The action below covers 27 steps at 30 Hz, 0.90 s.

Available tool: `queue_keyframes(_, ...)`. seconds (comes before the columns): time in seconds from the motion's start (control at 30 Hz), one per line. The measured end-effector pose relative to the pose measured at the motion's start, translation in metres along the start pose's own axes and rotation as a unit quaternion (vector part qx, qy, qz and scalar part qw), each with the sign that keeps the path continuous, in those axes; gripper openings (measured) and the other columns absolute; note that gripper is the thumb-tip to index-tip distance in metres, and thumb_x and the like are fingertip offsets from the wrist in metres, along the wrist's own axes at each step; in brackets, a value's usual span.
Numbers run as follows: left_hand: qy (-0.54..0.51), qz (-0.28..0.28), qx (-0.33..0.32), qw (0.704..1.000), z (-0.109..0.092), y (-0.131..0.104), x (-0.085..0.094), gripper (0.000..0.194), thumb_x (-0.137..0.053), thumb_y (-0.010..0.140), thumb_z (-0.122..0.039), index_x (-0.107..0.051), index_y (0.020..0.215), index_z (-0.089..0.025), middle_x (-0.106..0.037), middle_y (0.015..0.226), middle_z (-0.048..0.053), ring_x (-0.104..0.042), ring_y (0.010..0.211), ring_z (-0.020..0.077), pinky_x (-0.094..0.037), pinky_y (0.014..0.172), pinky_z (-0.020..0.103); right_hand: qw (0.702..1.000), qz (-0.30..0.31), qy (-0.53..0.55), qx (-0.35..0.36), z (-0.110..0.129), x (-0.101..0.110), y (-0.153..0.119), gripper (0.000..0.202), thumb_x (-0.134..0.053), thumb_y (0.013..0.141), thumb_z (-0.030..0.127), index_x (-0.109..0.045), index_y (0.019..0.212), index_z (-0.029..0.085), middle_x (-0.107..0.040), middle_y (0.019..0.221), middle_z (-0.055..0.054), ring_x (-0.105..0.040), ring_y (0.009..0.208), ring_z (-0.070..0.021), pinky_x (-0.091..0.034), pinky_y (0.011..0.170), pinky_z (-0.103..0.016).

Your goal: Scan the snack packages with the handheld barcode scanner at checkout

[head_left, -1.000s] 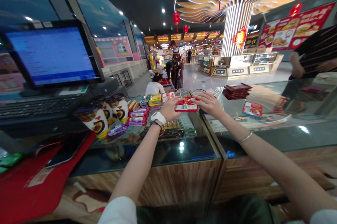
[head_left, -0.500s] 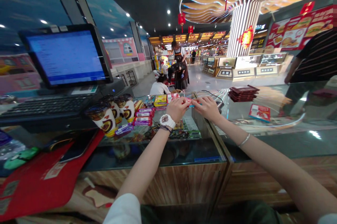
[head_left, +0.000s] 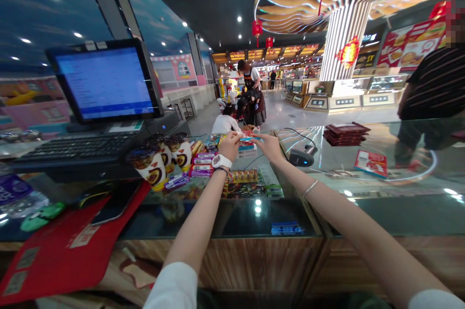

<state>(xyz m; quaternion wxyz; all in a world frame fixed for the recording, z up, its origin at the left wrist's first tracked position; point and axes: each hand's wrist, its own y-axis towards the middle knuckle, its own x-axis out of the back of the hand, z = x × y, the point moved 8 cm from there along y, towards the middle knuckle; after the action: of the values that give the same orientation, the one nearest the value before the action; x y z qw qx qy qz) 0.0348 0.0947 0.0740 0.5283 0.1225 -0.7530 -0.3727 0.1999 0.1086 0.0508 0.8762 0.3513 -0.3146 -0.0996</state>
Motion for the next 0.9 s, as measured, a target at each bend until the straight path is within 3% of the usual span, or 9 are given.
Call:
queue_keyframes(0.17, -0.045, 0.012, 0.028, 0.999, 0.017, -0.003, -0.016, 0.030, -0.059, 0.085, -0.011, -0.074, 0.109, -0.023, -0.067, 0.114, 0.006, -0.065, 0.106, 0.0215, -0.053, 0.096, 0.035, 0.998, -0.007, -0.050, -0.021, -0.003, -0.023, 0.001, 0.029, -0.059, 0.094, 0.044, -0.076, 0.112, 0.028, -0.075, 0.113, -0.008, -0.071, 0.104, -0.0288, -0.053, 0.092, -0.041)
queue_keyframes(0.4, -0.059, 0.052, 0.025, 0.997, 0.024, -0.015, -0.029, 0.023, -0.066, 0.085, -0.015, -0.072, 0.107, -0.019, -0.069, 0.110, 0.008, -0.066, 0.105, 0.0219, -0.054, 0.093, 0.036, 0.994, 0.017, -0.108, -0.004, -0.004, -0.044, -0.012, 0.025, -0.058, 0.096, 0.040, -0.075, 0.108, 0.025, -0.075, 0.115, -0.010, -0.070, 0.104, -0.0274, -0.042, 0.105, -0.049)
queue_keyframes(0.53, -0.048, 0.078, 0.017, 0.996, 0.024, -0.018, -0.034, 0.025, -0.070, 0.082, -0.015, -0.072, 0.106, -0.020, -0.069, 0.111, 0.008, -0.067, 0.104, 0.0227, -0.055, 0.092, 0.036, 0.992, 0.011, -0.128, 0.006, -0.004, -0.046, -0.021, 0.024, -0.059, 0.095, 0.039, -0.072, 0.110, 0.026, -0.074, 0.117, -0.009, -0.067, 0.109, -0.0275, -0.041, 0.105, -0.050)
queue_keyframes(0.67, -0.012, 0.069, -0.014, 0.997, 0.013, -0.019, -0.026, 0.027, -0.069, 0.082, -0.017, -0.070, 0.109, -0.022, -0.069, 0.112, 0.007, -0.066, 0.106, 0.0237, -0.054, 0.093, 0.038, 0.987, 0.005, -0.158, 0.041, 0.004, -0.039, -0.029, 0.031, -0.053, 0.096, 0.034, -0.064, 0.124, 0.024, -0.066, 0.130, -0.012, -0.062, 0.116, -0.0303, -0.039, 0.106, -0.053)
queue_keyframes(0.8, 0.042, 0.066, -0.045, 0.996, -0.001, -0.020, -0.015, 0.031, -0.068, 0.081, -0.019, -0.069, 0.112, -0.023, -0.069, 0.113, 0.007, -0.063, 0.110, 0.0268, -0.051, 0.098, 0.042, 0.978, 0.009, -0.179, 0.109, 0.020, -0.032, -0.038, 0.034, -0.050, 0.092, 0.020, -0.064, 0.122, 0.024, -0.068, 0.124, -0.012, -0.060, 0.113, -0.0303, -0.033, 0.110, -0.054)
queue_keyframes(0.9, 0.071, 0.098, -0.049, 0.991, -0.005, -0.022, -0.017, 0.033, -0.066, 0.080, -0.019, -0.070, 0.112, -0.023, -0.070, 0.115, 0.008, -0.062, 0.111, 0.0291, -0.048, 0.101, 0.046, 0.974, 0.030, -0.195, 0.114, 0.024, -0.032, -0.042, 0.035, -0.050, 0.089, 0.016, -0.064, 0.120, 0.022, -0.068, 0.123, -0.012, -0.059, 0.113, -0.0306, -0.031, 0.113, -0.054)
